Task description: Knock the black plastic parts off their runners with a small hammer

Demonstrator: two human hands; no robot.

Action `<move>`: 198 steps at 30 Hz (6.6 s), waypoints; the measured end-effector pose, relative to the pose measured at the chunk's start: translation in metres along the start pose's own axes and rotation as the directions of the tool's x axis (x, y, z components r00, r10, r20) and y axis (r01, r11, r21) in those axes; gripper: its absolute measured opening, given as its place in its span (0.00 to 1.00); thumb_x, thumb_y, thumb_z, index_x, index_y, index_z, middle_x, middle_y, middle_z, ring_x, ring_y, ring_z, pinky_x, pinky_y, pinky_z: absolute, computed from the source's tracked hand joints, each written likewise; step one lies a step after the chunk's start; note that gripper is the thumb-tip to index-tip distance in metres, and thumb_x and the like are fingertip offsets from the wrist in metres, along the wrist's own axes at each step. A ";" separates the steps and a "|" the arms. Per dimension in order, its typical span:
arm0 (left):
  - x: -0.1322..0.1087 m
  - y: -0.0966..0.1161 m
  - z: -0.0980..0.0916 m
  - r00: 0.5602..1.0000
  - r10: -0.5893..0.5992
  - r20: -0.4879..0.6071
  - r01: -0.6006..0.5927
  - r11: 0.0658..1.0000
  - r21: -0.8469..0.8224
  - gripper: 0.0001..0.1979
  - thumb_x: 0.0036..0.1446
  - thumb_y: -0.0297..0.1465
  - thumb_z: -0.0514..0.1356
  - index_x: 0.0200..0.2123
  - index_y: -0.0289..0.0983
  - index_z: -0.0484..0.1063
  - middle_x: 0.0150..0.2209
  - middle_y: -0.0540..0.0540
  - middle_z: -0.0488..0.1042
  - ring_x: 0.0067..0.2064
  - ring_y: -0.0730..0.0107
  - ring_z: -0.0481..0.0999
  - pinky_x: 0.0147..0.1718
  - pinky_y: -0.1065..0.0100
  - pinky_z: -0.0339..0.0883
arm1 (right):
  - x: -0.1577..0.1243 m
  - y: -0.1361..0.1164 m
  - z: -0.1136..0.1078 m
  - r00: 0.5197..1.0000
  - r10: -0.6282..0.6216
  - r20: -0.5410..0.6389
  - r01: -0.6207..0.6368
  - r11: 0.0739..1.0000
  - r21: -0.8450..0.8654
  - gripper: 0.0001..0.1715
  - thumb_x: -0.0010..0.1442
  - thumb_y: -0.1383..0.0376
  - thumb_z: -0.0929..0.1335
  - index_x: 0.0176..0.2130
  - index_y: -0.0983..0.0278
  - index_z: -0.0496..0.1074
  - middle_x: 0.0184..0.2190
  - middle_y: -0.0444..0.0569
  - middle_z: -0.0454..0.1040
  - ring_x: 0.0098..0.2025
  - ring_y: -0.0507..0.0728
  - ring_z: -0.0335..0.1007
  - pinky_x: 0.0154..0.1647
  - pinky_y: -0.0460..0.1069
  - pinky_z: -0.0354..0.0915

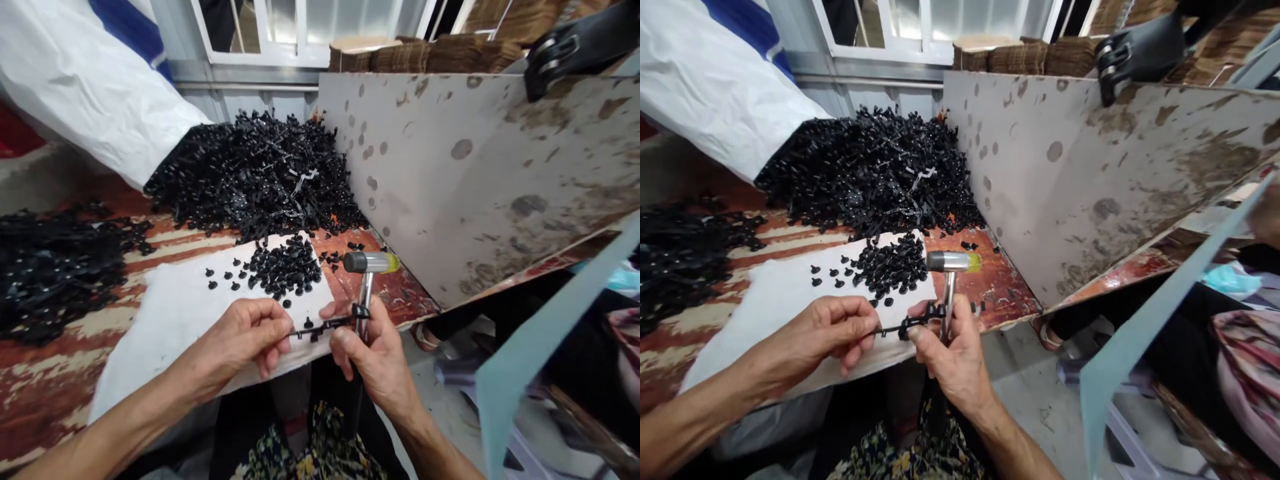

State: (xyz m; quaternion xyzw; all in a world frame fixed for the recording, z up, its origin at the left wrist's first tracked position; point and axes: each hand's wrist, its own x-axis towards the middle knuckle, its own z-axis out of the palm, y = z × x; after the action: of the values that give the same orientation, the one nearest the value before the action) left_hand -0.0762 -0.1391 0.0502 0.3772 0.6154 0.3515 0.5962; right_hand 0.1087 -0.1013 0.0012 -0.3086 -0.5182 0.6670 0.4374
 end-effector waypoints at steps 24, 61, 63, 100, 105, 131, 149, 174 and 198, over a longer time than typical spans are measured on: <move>-0.017 -0.073 0.038 0.995 0.097 -0.035 -0.103 0.946 -0.307 0.26 0.43 0.49 0.70 0.37 0.36 0.71 0.25 0.51 0.72 0.21 0.74 0.72 0.17 0.75 0.65 | -0.042 0.022 0.012 0.980 0.078 0.182 0.000 0.918 -0.396 0.07 0.67 0.61 0.60 0.40 0.62 0.64 0.22 0.38 0.67 0.21 0.49 0.63 0.23 0.43 0.60; -0.033 -0.078 0.013 0.965 0.153 -0.214 -0.188 0.970 -0.155 0.18 0.48 0.44 0.67 0.31 0.35 0.72 0.22 0.54 0.65 0.21 0.79 0.64 0.15 0.78 0.57 | 0.006 0.006 0.036 0.922 0.108 0.373 0.097 0.866 -0.491 0.10 0.62 0.64 0.64 0.28 0.64 0.66 0.22 0.39 0.58 0.26 0.48 0.53 0.26 0.44 0.54; -0.035 -0.079 0.014 0.976 0.116 -0.185 -0.148 0.975 -0.165 0.20 0.48 0.45 0.67 0.36 0.36 0.71 0.23 0.54 0.67 0.21 0.77 0.68 0.14 0.78 0.57 | 0.006 0.009 0.039 0.933 0.132 0.336 0.024 0.905 -0.425 0.06 0.59 0.66 0.64 0.30 0.64 0.68 0.21 0.38 0.60 0.24 0.47 0.55 0.25 0.44 0.56; -0.003 -0.033 -0.016 0.966 -0.158 -0.205 0.101 0.960 -0.260 0.19 0.33 0.36 0.74 0.22 0.32 0.69 0.19 0.48 0.74 0.13 0.81 0.65 0.09 0.82 0.48 | -0.005 0.034 -0.002 0.977 0.213 0.000 -0.212 0.970 -0.117 0.25 0.55 0.50 0.71 0.44 0.65 0.71 0.23 0.40 0.70 0.15 0.45 0.56 0.12 0.41 0.55; -0.001 -0.032 -0.016 0.962 -0.166 -0.215 0.108 0.960 -0.258 0.19 0.33 0.35 0.74 0.22 0.32 0.69 0.19 0.48 0.74 0.13 0.81 0.65 0.08 0.82 0.48 | -0.004 0.034 -0.002 0.977 0.215 0.001 -0.213 0.970 -0.121 0.26 0.54 0.49 0.71 0.44 0.65 0.71 0.23 0.41 0.70 0.15 0.45 0.55 0.12 0.41 0.54; 0.002 -0.030 -0.024 0.973 -0.171 -0.154 0.132 0.963 -0.235 0.15 0.38 0.32 0.71 0.19 0.32 0.68 0.18 0.48 0.73 0.12 0.81 0.64 0.07 0.83 0.47 | -0.004 0.032 -0.012 0.983 0.112 0.147 -0.062 0.950 -0.307 0.25 0.67 0.55 0.63 0.58 0.65 0.65 0.27 0.41 0.68 0.19 0.46 0.54 0.16 0.43 0.53; 0.000 -0.028 -0.019 0.968 -0.141 -0.209 0.114 0.984 -0.140 0.14 0.39 0.34 0.69 0.20 0.33 0.67 0.18 0.48 0.73 0.12 0.82 0.62 0.08 0.82 0.46 | -0.005 0.035 -0.016 0.983 0.046 0.175 0.031 0.911 -0.411 0.23 0.69 0.59 0.61 0.60 0.63 0.66 0.28 0.43 0.69 0.20 0.47 0.55 0.17 0.43 0.54; 0.004 -0.027 -0.031 0.974 -0.187 -0.127 0.159 0.967 -0.201 0.14 0.38 0.31 0.71 0.20 0.32 0.69 0.18 0.47 0.73 0.12 0.82 0.62 0.07 0.82 0.47 | -0.006 0.035 -0.016 0.989 0.019 0.148 0.046 0.907 -0.419 0.23 0.68 0.57 0.62 0.58 0.62 0.69 0.28 0.45 0.70 0.24 0.50 0.61 0.23 0.45 0.60; 0.006 -0.017 -0.030 0.976 -0.150 -0.158 0.157 0.987 0.032 0.10 0.45 0.31 0.66 0.20 0.34 0.69 0.18 0.48 0.72 0.13 0.80 0.62 0.10 0.79 0.47 | 0.001 0.017 -0.016 0.958 -0.131 0.254 0.267 0.730 -0.630 0.25 0.67 0.65 0.62 0.62 0.60 0.67 0.52 0.53 0.76 0.53 0.59 0.73 0.54 0.56 0.71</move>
State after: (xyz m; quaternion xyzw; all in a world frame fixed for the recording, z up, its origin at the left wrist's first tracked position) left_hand -0.1066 -0.1413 0.0339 0.3132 0.6948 0.3188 0.5635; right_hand 0.1174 -0.0951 -0.0193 -0.3191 -0.7892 0.4174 0.3180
